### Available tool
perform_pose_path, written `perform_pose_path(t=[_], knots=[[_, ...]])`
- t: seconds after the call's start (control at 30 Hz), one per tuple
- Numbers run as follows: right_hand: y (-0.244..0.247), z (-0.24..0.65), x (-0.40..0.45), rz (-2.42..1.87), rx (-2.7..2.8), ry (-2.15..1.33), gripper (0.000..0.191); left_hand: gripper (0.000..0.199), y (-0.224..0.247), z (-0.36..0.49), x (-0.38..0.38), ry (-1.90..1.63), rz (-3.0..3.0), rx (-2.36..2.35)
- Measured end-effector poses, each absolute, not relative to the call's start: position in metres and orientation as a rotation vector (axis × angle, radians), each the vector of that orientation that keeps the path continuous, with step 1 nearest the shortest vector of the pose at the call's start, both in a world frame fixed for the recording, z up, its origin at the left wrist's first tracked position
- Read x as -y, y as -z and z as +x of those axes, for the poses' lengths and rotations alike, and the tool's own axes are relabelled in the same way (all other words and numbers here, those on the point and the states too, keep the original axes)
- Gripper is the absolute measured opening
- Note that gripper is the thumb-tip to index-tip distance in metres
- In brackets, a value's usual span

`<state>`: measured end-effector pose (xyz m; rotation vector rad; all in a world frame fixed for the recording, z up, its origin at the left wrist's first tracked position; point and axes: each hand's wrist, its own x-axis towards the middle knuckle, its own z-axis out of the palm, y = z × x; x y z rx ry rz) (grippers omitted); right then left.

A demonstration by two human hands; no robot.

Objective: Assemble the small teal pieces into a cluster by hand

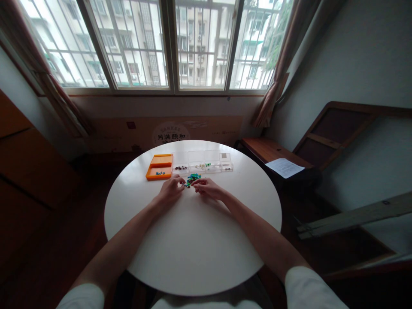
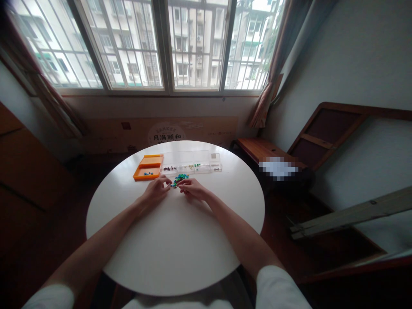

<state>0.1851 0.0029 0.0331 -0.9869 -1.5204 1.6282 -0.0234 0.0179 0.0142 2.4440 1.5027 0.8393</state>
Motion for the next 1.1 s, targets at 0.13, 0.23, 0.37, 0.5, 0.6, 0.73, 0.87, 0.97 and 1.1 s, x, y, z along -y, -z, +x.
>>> perform_pose_path(t=[0.13, 0.23, 0.37, 0.5, 0.6, 0.73, 0.87, 0.97, 1.1], knots=[[-0.033, 0.185, -0.003, -0.973, 1.523, -1.622, 0.030, 0.017, -0.013, -0.023, -0.017, -0.833, 2.442, -1.496], [-0.033, 0.185, -0.003, -0.977, 1.528, -1.619, 0.031, 0.015, -0.012, -0.021, -0.018, -0.827, 2.427, -1.516], [-0.032, 0.185, -0.003, -0.976, 1.536, -1.616, 0.032, 0.013, -0.013, -0.020, -0.020, -0.808, 2.407, -1.522], [-0.031, 0.186, -0.005, -0.973, 1.536, -1.625, 0.032, 0.013, -0.013, -0.021, -0.019, -0.802, 2.424, -1.494], [-0.028, 0.186, -0.006, -0.975, 1.531, -1.618, 0.032, 0.014, -0.014, -0.021, -0.018, -0.830, 2.404, -1.503], [-0.025, 0.183, -0.007, -0.957, 1.522, -1.567, 0.032, 0.018, -0.015, -0.018, -0.018, -0.935, 2.377, -1.418], [-0.022, 0.179, -0.007, -0.973, 1.471, -1.400, 0.031, 0.021, -0.013, -0.011, -0.020, -1.014, 2.193, -1.220], [-0.021, 0.179, -0.007, -0.973, 1.523, -1.362, 0.033, 0.025, -0.012, -0.005, -0.020, -1.052, 2.028, -1.049], [-0.022, 0.181, -0.007, -0.960, 1.613, -1.354, 0.036, 0.032, -0.014, -0.001, -0.016, -1.037, 1.988, -0.962]])
